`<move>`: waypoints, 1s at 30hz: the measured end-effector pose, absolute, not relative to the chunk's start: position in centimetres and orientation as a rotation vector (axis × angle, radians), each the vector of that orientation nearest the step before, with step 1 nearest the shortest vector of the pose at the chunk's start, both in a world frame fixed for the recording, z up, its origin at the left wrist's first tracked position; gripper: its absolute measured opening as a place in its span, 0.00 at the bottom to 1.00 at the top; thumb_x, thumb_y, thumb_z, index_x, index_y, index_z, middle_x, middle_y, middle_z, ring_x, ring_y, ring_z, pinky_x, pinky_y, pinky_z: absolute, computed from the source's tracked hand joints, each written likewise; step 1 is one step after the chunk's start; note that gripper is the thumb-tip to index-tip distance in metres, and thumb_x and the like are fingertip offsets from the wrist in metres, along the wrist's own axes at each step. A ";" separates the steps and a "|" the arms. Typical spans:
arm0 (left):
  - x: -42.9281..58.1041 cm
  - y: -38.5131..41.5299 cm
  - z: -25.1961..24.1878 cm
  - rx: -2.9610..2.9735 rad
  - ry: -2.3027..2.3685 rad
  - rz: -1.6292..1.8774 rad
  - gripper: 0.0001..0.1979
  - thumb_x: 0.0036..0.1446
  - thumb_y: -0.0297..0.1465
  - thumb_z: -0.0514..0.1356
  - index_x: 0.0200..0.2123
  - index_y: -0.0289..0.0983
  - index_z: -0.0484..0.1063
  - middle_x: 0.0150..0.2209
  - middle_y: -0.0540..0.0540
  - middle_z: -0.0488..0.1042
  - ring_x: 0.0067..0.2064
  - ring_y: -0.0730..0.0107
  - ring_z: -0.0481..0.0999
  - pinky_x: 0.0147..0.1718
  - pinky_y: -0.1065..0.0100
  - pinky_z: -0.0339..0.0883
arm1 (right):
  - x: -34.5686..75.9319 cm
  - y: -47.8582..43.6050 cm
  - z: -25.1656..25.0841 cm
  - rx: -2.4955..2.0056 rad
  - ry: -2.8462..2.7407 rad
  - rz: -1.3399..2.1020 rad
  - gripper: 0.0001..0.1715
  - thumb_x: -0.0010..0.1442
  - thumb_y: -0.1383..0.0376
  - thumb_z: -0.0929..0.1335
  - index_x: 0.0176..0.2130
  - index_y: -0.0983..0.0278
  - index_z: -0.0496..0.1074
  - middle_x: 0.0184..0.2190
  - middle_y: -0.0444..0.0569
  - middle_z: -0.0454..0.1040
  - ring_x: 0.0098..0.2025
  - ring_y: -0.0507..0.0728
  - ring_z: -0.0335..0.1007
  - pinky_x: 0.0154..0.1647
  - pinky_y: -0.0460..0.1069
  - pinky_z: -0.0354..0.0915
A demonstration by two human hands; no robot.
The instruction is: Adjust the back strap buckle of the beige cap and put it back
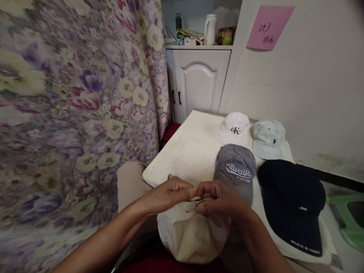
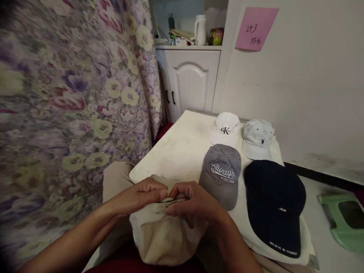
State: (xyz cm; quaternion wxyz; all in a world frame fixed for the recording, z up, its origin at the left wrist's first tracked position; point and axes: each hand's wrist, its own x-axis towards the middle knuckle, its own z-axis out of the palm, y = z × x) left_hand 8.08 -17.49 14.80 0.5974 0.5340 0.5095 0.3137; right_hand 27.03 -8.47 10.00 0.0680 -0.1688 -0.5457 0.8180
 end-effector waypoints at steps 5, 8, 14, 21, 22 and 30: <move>8.1 -17.5 14.7 1.193 1.199 0.730 0.25 0.60 0.47 0.57 0.20 0.39 0.53 0.20 0.55 0.48 0.23 0.76 0.45 0.22 0.66 0.38 | 26.9 -8.3 10.4 -0.501 -1.664 2.476 0.19 0.45 0.59 0.79 0.31 0.65 0.72 0.19 0.36 0.67 0.18 0.45 0.57 0.18 0.41 0.51; 8.2 -17.4 14.6 1.198 1.205 0.741 0.25 0.60 0.47 0.58 0.20 0.39 0.54 0.21 0.55 0.49 0.23 0.76 0.45 0.22 0.66 0.39 | 26.7 -8.2 10.4 -0.487 -1.667 2.464 0.17 0.45 0.60 0.79 0.30 0.65 0.72 0.18 0.36 0.66 0.19 0.45 0.56 0.19 0.41 0.50; 8.2 -17.4 14.5 1.099 1.196 0.780 0.24 0.58 0.47 0.60 0.20 0.38 0.58 0.20 0.55 0.51 0.22 0.77 0.47 0.21 0.68 0.41 | 26.5 -8.1 10.1 -0.478 -1.678 2.427 0.16 0.47 0.61 0.78 0.30 0.66 0.72 0.20 0.37 0.68 0.20 0.45 0.57 0.19 0.41 0.51; 7.9 -17.4 14.4 1.057 1.171 0.778 0.24 0.56 0.49 0.62 0.20 0.37 0.61 0.19 0.55 0.54 0.21 0.78 0.49 0.20 0.69 0.40 | 27.2 -8.1 9.5 -0.451 -1.641 2.448 0.17 0.50 0.56 0.77 0.31 0.65 0.72 0.18 0.37 0.69 0.16 0.45 0.58 0.17 0.41 0.54; 7.8 -17.4 14.4 1.064 1.167 0.779 0.25 0.55 0.49 0.62 0.20 0.37 0.60 0.19 0.55 0.54 0.21 0.78 0.49 0.20 0.69 0.40 | 27.3 -8.0 9.3 -0.430 -1.630 2.460 0.17 0.53 0.55 0.76 0.32 0.65 0.72 0.16 0.37 0.69 0.14 0.45 0.57 0.15 0.42 0.54; 7.1 -17.3 14.1 1.018 1.151 0.762 0.20 0.52 0.45 0.67 0.26 0.33 0.70 0.21 0.54 0.62 0.23 0.79 0.54 0.22 0.72 0.44 | 27.6 -7.6 8.3 -0.341 -1.555 2.341 0.19 0.56 0.54 0.74 0.28 0.66 0.71 0.13 0.36 0.65 0.13 0.44 0.51 0.14 0.41 0.44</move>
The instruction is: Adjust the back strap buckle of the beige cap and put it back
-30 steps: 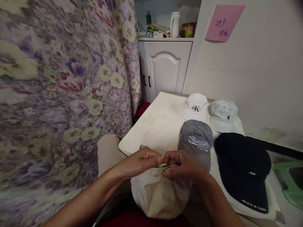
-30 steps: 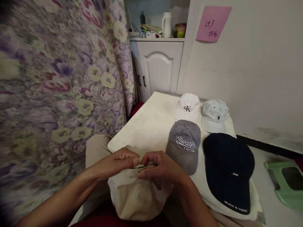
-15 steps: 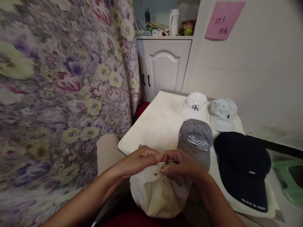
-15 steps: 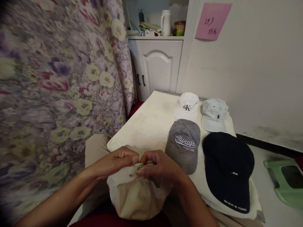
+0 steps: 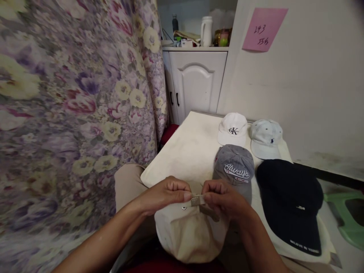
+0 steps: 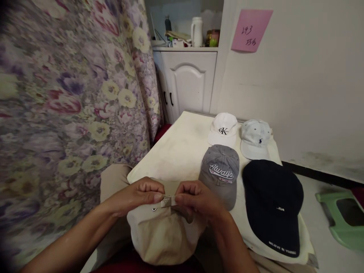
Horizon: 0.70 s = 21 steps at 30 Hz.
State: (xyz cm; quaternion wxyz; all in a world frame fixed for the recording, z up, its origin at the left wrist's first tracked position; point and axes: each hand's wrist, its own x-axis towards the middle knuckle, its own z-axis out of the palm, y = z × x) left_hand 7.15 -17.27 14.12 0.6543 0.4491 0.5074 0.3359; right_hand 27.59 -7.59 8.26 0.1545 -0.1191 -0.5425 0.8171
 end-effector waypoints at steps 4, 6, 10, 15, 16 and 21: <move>7.1 -17.4 13.8 0.996 1.143 0.787 0.19 0.51 0.44 0.68 0.27 0.33 0.71 0.23 0.54 0.63 0.24 0.79 0.55 0.23 0.73 0.46 | 27.5 -7.6 7.9 -0.373 -1.503 2.326 0.20 0.56 0.54 0.75 0.27 0.67 0.70 0.13 0.36 0.65 0.13 0.43 0.50 0.14 0.41 0.43; 7.0 -17.5 13.7 0.988 1.149 0.790 0.19 0.50 0.44 0.68 0.27 0.33 0.71 0.22 0.54 0.63 0.24 0.79 0.55 0.23 0.74 0.47 | 27.8 -7.6 7.7 -0.395 -1.521 2.341 0.20 0.56 0.54 0.74 0.27 0.67 0.70 0.13 0.37 0.66 0.13 0.43 0.51 0.14 0.41 0.43; 6.5 -17.5 13.7 0.974 1.165 0.785 0.20 0.47 0.44 0.69 0.26 0.32 0.73 0.22 0.54 0.64 0.24 0.78 0.56 0.23 0.74 0.48 | 28.8 -7.4 7.6 -0.361 -1.519 2.458 0.18 0.55 0.56 0.75 0.30 0.67 0.69 0.20 0.42 0.75 0.16 0.45 0.63 0.16 0.41 0.55; 5.8 -17.3 13.8 0.962 1.125 0.743 0.19 0.45 0.44 0.71 0.27 0.33 0.75 0.22 0.53 0.68 0.24 0.78 0.59 0.22 0.75 0.50 | 29.7 -7.6 7.8 -0.313 -1.468 2.519 0.18 0.54 0.59 0.76 0.33 0.66 0.68 0.25 0.46 0.79 0.19 0.48 0.71 0.20 0.42 0.63; 5.7 -17.3 13.9 0.961 1.115 0.719 0.19 0.45 0.44 0.71 0.27 0.33 0.76 0.22 0.52 0.68 0.23 0.78 0.59 0.21 0.75 0.50 | 29.7 -7.6 7.8 -0.331 -1.474 2.501 0.17 0.55 0.59 0.76 0.33 0.66 0.68 0.23 0.45 0.79 0.18 0.48 0.69 0.18 0.41 0.61; 5.7 -17.3 14.2 0.981 1.069 0.687 0.18 0.43 0.43 0.71 0.23 0.34 0.74 0.19 0.54 0.65 0.20 0.79 0.55 0.17 0.74 0.44 | 29.0 -8.1 7.1 -0.450 -1.404 2.364 0.20 0.51 0.56 0.77 0.34 0.66 0.70 0.16 0.40 0.73 0.12 0.46 0.61 0.12 0.40 0.52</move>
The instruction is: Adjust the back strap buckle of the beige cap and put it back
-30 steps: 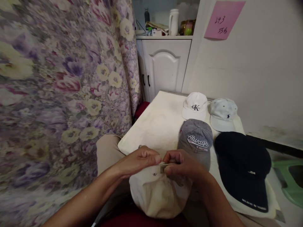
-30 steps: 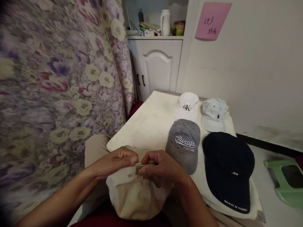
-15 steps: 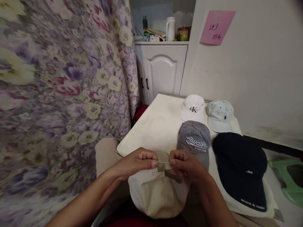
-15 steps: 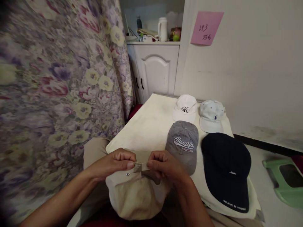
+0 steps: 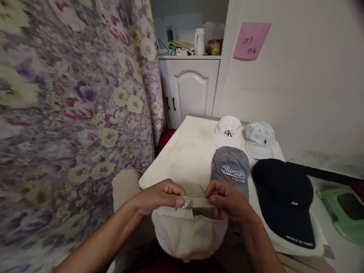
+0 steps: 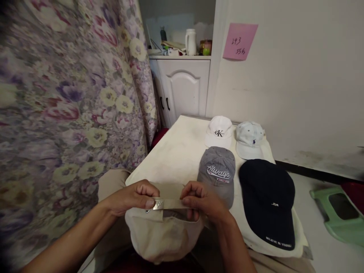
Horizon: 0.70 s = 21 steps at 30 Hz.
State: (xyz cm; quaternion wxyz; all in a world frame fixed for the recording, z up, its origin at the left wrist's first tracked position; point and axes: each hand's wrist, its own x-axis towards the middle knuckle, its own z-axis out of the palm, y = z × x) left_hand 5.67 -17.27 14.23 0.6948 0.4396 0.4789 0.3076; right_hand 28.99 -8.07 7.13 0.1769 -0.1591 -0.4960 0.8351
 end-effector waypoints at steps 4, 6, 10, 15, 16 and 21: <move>5.7 -17.1 14.4 1.005 1.080 0.712 0.19 0.45 0.44 0.69 0.23 0.34 0.71 0.19 0.55 0.62 0.21 0.78 0.54 0.18 0.73 0.42 | 28.4 -8.5 6.3 -0.542 -1.328 2.233 0.22 0.48 0.53 0.78 0.32 0.65 0.70 0.14 0.38 0.69 0.12 0.46 0.57 0.12 0.40 0.48; 5.8 -16.9 14.6 1.065 1.092 0.698 0.19 0.47 0.44 0.68 0.24 0.34 0.70 0.19 0.55 0.61 0.22 0.78 0.53 0.20 0.73 0.42 | 28.4 -8.6 6.4 -0.581 -1.326 2.149 0.22 0.49 0.53 0.78 0.33 0.65 0.71 0.16 0.37 0.68 0.15 0.45 0.57 0.14 0.41 0.50; 6.7 -16.3 14.8 1.240 1.069 0.599 0.19 0.52 0.44 0.66 0.24 0.35 0.67 0.20 0.56 0.59 0.22 0.79 0.51 0.21 0.72 0.42 | 28.7 -9.1 8.0 -0.542 -1.471 2.009 0.23 0.50 0.52 0.77 0.38 0.65 0.73 0.25 0.42 0.73 0.24 0.48 0.65 0.24 0.43 0.59; 7.9 -16.2 15.1 1.383 1.047 0.537 0.18 0.56 0.43 0.63 0.25 0.36 0.65 0.22 0.56 0.56 0.24 0.77 0.50 0.22 0.72 0.42 | 28.0 -10.4 9.6 -0.520 -1.572 2.118 0.21 0.48 0.58 0.79 0.36 0.63 0.71 0.26 0.40 0.72 0.25 0.49 0.65 0.25 0.44 0.61; 7.9 -16.4 15.1 1.386 1.050 0.539 0.18 0.57 0.43 0.62 0.26 0.36 0.65 0.23 0.56 0.56 0.25 0.77 0.50 0.22 0.72 0.42 | 27.8 -10.6 9.6 -0.531 -1.546 2.123 0.20 0.48 0.58 0.79 0.35 0.63 0.70 0.24 0.39 0.71 0.24 0.49 0.64 0.24 0.44 0.60; 6.8 -17.7 15.0 1.398 1.092 0.583 0.16 0.57 0.43 0.63 0.30 0.36 0.66 0.25 0.55 0.59 0.26 0.76 0.54 0.22 0.73 0.45 | 27.4 -10.8 8.9 -0.543 -1.401 2.112 0.18 0.48 0.59 0.79 0.34 0.63 0.71 0.24 0.39 0.69 0.23 0.47 0.60 0.24 0.43 0.57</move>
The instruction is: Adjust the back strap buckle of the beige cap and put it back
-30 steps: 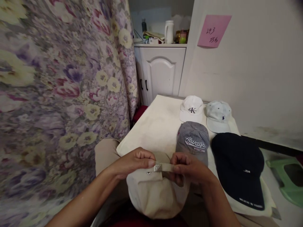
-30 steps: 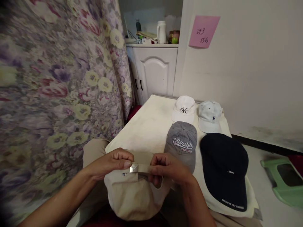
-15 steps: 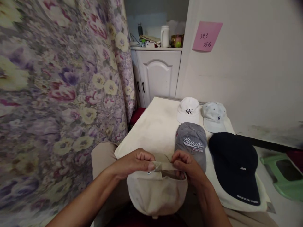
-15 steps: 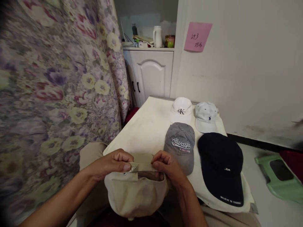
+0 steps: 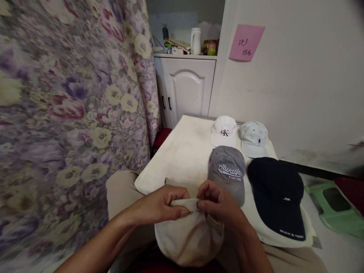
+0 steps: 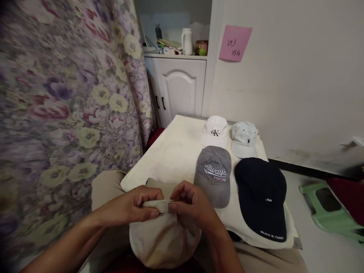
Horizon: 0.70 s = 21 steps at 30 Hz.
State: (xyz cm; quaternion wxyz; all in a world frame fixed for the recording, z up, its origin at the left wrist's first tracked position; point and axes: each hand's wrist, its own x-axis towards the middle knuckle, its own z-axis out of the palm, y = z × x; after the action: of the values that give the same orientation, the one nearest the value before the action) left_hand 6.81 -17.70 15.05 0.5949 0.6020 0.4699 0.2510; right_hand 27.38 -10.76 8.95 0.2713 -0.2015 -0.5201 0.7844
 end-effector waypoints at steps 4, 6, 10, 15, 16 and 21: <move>5.7 -18.2 15.7 1.458 1.175 0.673 0.14 0.57 0.41 0.64 0.33 0.36 0.68 0.27 0.54 0.64 0.28 0.75 0.59 0.25 0.74 0.51 | 27.3 -10.9 9.3 -0.517 -1.312 2.102 0.16 0.48 0.60 0.79 0.34 0.63 0.73 0.25 0.40 0.69 0.25 0.48 0.60 0.25 0.43 0.57; 5.3 -18.1 16.4 1.495 1.223 0.747 0.12 0.57 0.40 0.64 0.36 0.36 0.70 0.30 0.53 0.67 0.30 0.74 0.62 0.27 0.74 0.55 | 27.0 -11.1 9.7 -0.492 -1.287 2.075 0.15 0.49 0.59 0.78 0.34 0.62 0.74 0.25 0.40 0.69 0.25 0.48 0.61 0.24 0.43 0.58; 4.9 -18.3 17.6 1.490 1.284 0.897 0.10 0.60 0.38 0.62 0.39 0.38 0.72 0.33 0.51 0.71 0.33 0.73 0.66 0.30 0.74 0.59 | 25.7 -12.1 9.6 -0.463 -1.205 2.021 0.14 0.49 0.60 0.78 0.34 0.61 0.74 0.24 0.39 0.68 0.24 0.49 0.61 0.24 0.43 0.58; 4.7 -18.9 17.4 1.404 1.276 0.926 0.10 0.63 0.38 0.60 0.37 0.37 0.72 0.29 0.52 0.69 0.29 0.76 0.63 0.27 0.75 0.57 | 24.8 -13.1 8.5 -0.490 -1.125 2.085 0.15 0.49 0.59 0.78 0.33 0.62 0.74 0.23 0.39 0.69 0.23 0.48 0.61 0.23 0.43 0.58; 4.7 -19.1 17.3 1.370 1.266 0.928 0.10 0.63 0.38 0.60 0.36 0.36 0.72 0.29 0.53 0.68 0.28 0.77 0.62 0.25 0.76 0.56 | 24.8 -13.1 8.4 -0.494 -1.133 2.091 0.14 0.49 0.60 0.78 0.33 0.62 0.74 0.23 0.39 0.69 0.23 0.48 0.61 0.23 0.43 0.58; 5.1 -19.4 17.3 1.187 1.272 0.983 0.12 0.62 0.40 0.61 0.34 0.36 0.71 0.27 0.53 0.67 0.26 0.78 0.62 0.24 0.77 0.55 | 24.9 -13.2 8.3 -0.453 -1.158 2.054 0.13 0.48 0.61 0.78 0.33 0.61 0.76 0.24 0.40 0.71 0.24 0.48 0.62 0.25 0.43 0.58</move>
State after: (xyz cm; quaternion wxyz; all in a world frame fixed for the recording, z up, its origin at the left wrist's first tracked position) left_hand 5.15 -19.42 17.28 0.5410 0.4994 0.5354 0.4138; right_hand 24.91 -13.22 8.29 0.3620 -0.1758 -0.4496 0.7974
